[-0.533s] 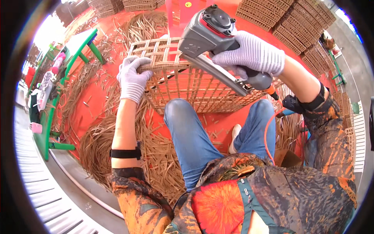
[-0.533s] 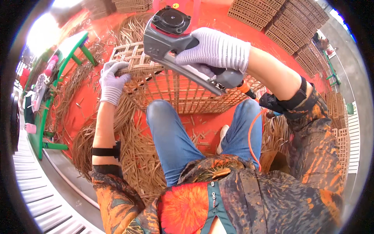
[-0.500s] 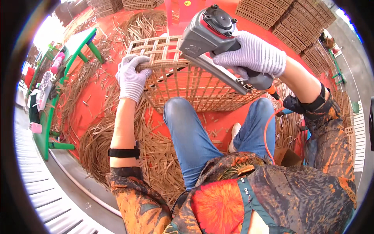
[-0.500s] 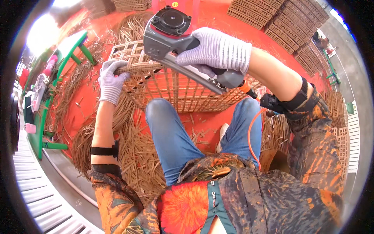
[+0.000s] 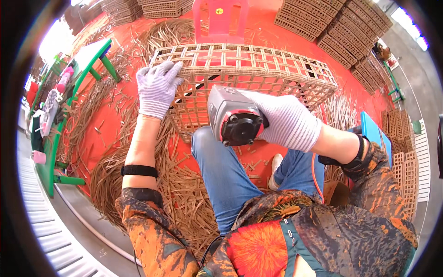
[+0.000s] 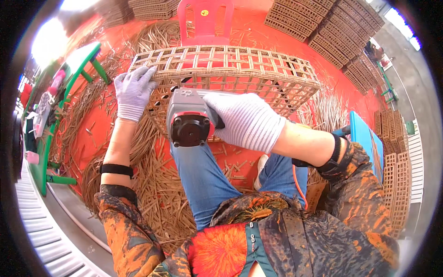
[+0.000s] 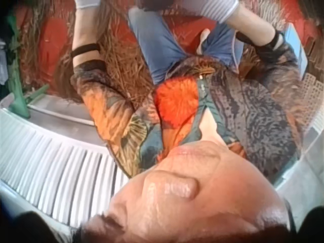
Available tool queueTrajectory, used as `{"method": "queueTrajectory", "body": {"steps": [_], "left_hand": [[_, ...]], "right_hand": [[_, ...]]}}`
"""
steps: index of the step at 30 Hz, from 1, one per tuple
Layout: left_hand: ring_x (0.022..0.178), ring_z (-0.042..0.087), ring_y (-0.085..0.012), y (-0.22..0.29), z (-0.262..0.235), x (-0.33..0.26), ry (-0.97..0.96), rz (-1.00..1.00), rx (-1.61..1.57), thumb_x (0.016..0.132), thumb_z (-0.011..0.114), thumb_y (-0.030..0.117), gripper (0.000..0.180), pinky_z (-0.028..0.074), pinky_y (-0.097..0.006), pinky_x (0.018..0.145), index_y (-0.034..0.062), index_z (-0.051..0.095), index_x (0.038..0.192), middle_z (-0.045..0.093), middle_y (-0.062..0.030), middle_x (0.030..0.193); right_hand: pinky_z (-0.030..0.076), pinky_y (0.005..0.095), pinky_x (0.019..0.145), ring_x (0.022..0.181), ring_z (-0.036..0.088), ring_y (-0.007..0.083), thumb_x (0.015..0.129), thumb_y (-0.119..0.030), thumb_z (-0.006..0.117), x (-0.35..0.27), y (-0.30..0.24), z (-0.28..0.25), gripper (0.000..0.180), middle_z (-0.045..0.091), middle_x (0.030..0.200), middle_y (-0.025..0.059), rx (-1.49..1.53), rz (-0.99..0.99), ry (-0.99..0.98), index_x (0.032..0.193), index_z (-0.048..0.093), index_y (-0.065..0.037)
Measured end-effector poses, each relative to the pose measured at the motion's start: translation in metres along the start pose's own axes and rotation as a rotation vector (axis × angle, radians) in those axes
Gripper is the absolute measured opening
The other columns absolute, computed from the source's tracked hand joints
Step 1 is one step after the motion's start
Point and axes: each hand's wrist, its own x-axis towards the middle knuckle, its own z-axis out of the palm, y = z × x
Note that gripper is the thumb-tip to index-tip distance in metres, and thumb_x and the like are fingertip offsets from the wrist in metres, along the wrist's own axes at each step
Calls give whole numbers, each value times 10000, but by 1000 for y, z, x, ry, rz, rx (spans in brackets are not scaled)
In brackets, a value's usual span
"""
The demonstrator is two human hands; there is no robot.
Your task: Using a pneumatic staple gun to secure woven bamboo strips to a rectangular wooden frame.
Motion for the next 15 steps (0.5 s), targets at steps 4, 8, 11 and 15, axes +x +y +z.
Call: {"method": "queueTrajectory", "body": {"steps": [4,8,11,15], "left_hand": [[1019,660,-210,3,10,13,-19,74,-32,775,794,278,438,465,-409,941,157,719,1189,709,-16,1095],[957,667,-234,1,19,19,-59,127,12,827,753,258,375,502,-397,872,146,710,1182,707,-31,1047],[904,671,-266,0,19,27,-62,129,-1,880,714,242,288,518,-410,823,137,716,1148,707,-59,994],[865,674,-333,-10,24,35,-48,-68,-160,927,679,226,215,538,-428,783,108,721,1100,703,-118,926]], "right_hand": [[580,457,774,897,703,389,839,-245,755,6,8,9,486,713,977,181,-4,121,-29,1267,575,-101],[574,468,746,861,704,395,843,-259,754,11,18,11,463,713,910,188,-55,166,-95,1237,575,-96],[574,469,741,854,706,393,845,-258,751,19,21,8,457,713,902,189,-55,165,-100,1236,576,-97],[580,463,751,857,708,390,841,-247,750,35,10,6,469,717,922,186,-79,196,-49,1250,578,-95]]}}
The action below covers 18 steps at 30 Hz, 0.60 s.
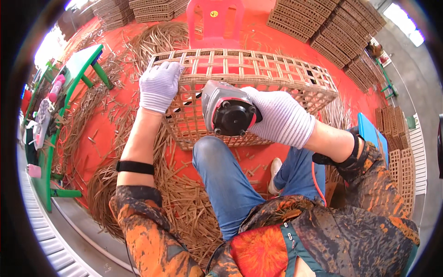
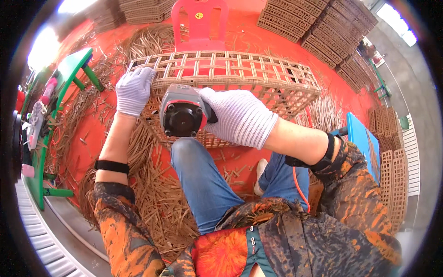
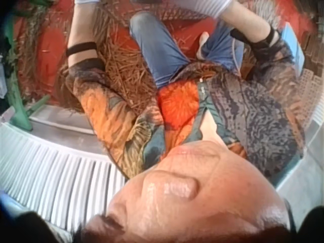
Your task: Using a pneumatic staple gun to secure woven bamboo strips to a rectangular wooden frame.
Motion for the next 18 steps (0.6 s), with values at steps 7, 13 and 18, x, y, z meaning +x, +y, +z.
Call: {"method": "queueTrajectory", "body": {"steps": [7,13,18], "left_hand": [[1085,629,-347,-4,-22,-18,18,88,-270,777,811,261,441,507,-435,941,92,687,1165,676,-112,1122],[1026,627,-275,-5,3,-5,168,42,-217,721,848,304,393,415,-424,973,126,732,1052,675,-52,1031],[1005,616,-235,-11,26,24,166,-96,-202,758,818,298,322,403,-414,962,159,763,1044,654,-15,972]], "right_hand": [[586,439,805,923,709,374,824,-217,748,2,-3,-4,485,716,1026,184,-1,-60,73,1265,595,-88],[585,437,793,907,713,364,790,-194,762,7,-4,11,445,717,1005,179,-115,-190,143,1188,610,-66],[584,437,654,750,717,343,812,-234,759,28,3,22,420,709,835,169,-235,-105,142,1134,575,-36]]}}
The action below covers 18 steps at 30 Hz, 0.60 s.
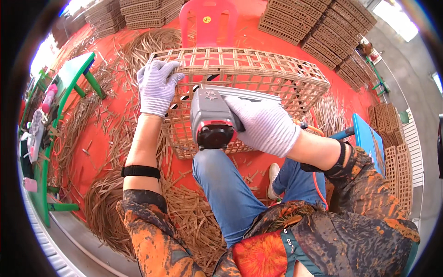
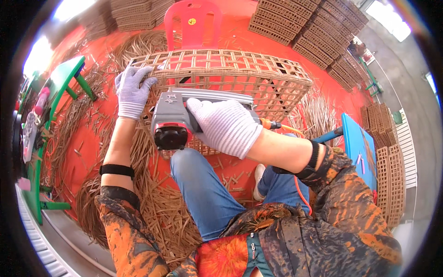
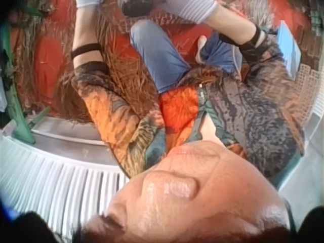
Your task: Using a pneumatic staple gun to secure woven bamboo strips to a rectangular wooden frame.
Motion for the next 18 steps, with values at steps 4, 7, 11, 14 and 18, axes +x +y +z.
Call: {"method": "queueTrajectory", "body": {"steps": [4,7,11,14,18], "left_hand": [[1022,605,-217,-9,8,11,-31,6,-6,767,815,322,353,388,-397,977,217,777,1102,658,-3,987],[1050,604,-203,-8,9,19,-64,78,78,773,808,355,415,365,-393,1012,254,764,1173,677,10,1015],[1053,610,-201,-8,14,22,-56,36,69,766,806,343,408,357,-405,1030,261,762,1163,692,30,1002],[1036,615,-196,-12,19,24,-25,69,78,789,779,355,373,355,-418,1024,246,764,1145,710,29,1006],[1027,619,-204,-13,21,34,-31,50,46,798,771,346,367,356,-403,1023,230,763,1146,712,20,1006]], "right_hand": [[581,455,664,754,713,363,819,-248,758,17,8,7,439,706,831,183,2,68,-30,1137,560,-20],[578,462,663,754,711,367,822,-251,759,24,18,12,440,705,833,189,3,92,-36,1138,560,-18],[577,462,661,748,710,363,827,-252,758,31,24,19,438,704,832,189,38,96,6,1138,559,-17],[576,463,660,744,709,360,835,-255,753,39,24,21,431,704,828,185,-16,88,18,1137,557,-18],[576,461,655,744,709,360,840,-256,749,52,21,17,427,703,832,184,8,94,13,1138,556,-18]]}}
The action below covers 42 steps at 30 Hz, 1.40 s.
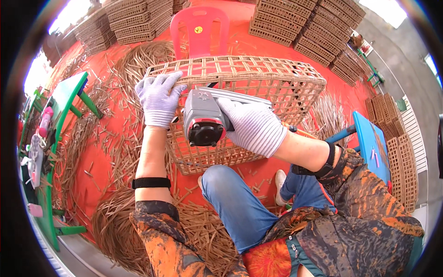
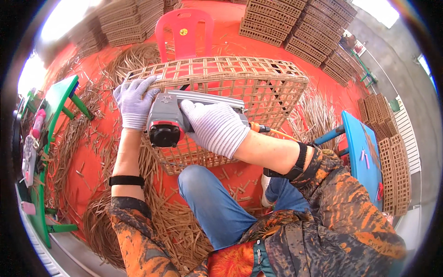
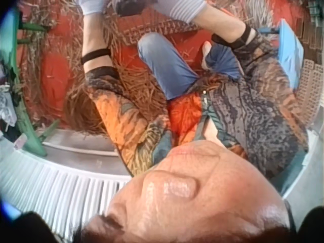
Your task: Using a pneumatic staple gun to secure woven bamboo strips to a rectangular wooden frame.
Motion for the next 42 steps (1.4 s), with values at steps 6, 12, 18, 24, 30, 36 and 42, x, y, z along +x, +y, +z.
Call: {"method": "queueTrajectory", "body": {"steps": [6,12,18,24,30,36,42], "left_hand": [[1038,635,-205,-6,-4,5,-20,-10,-59,818,764,299,343,372,-377,1013,203,760,1147,730,3,1039],[987,644,-205,-15,-1,3,42,-26,-162,789,796,273,294,396,-371,995,185,775,1069,743,19,1005],[990,651,-184,-15,-2,7,53,-28,-207,843,750,216,206,406,-364,982,197,783,1045,751,27,1009],[994,651,-189,-21,-3,7,55,-14,-221,867,722,179,223,405,-361,983,199,774,1083,749,13,1011],[986,651,-209,-15,-9,11,27,-18,-198,777,797,222,313,408,-360,994,175,767,1085,744,2,1011],[970,653,-213,-16,-14,9,47,-39,-198,739,810,192,318,420,-370,981,167,774,1054,744,0,985],[917,642,-210,-10,-13,13,78,-39,-219,713,817,164,315,418,-364,947,159,784,1026,733,4,938]], "right_hand": [[575,459,658,747,708,361,846,-255,740,8,9,1,419,703,839,187,17,16,-9,1136,559,-14],[574,461,653,750,705,368,839,-240,737,8,10,6,447,705,858,195,9,18,4,1170,553,-4],[577,461,665,758,707,372,827,-238,748,9,15,6,490,708,874,196,-2,-5,21,1205,541,-4],[582,452,658,750,710,360,827,-217,743,14,14,6,464,705,854,185,31,-27,62,1197,551,-14],[582,439,611,716,713,331,817,-205,740,15,12,3,455,701,827,163,-10,-19,48,1187,563,-9],[580,428,598,697,706,314,831,-225,730,14,7,3,447,691,812,144,9,-19,53,1186,556,-17],[581,424,600,701,708,306,840,-204,712,14,11,3,438,686,802,139,-1,-8,27,1198,542,-17]]}}
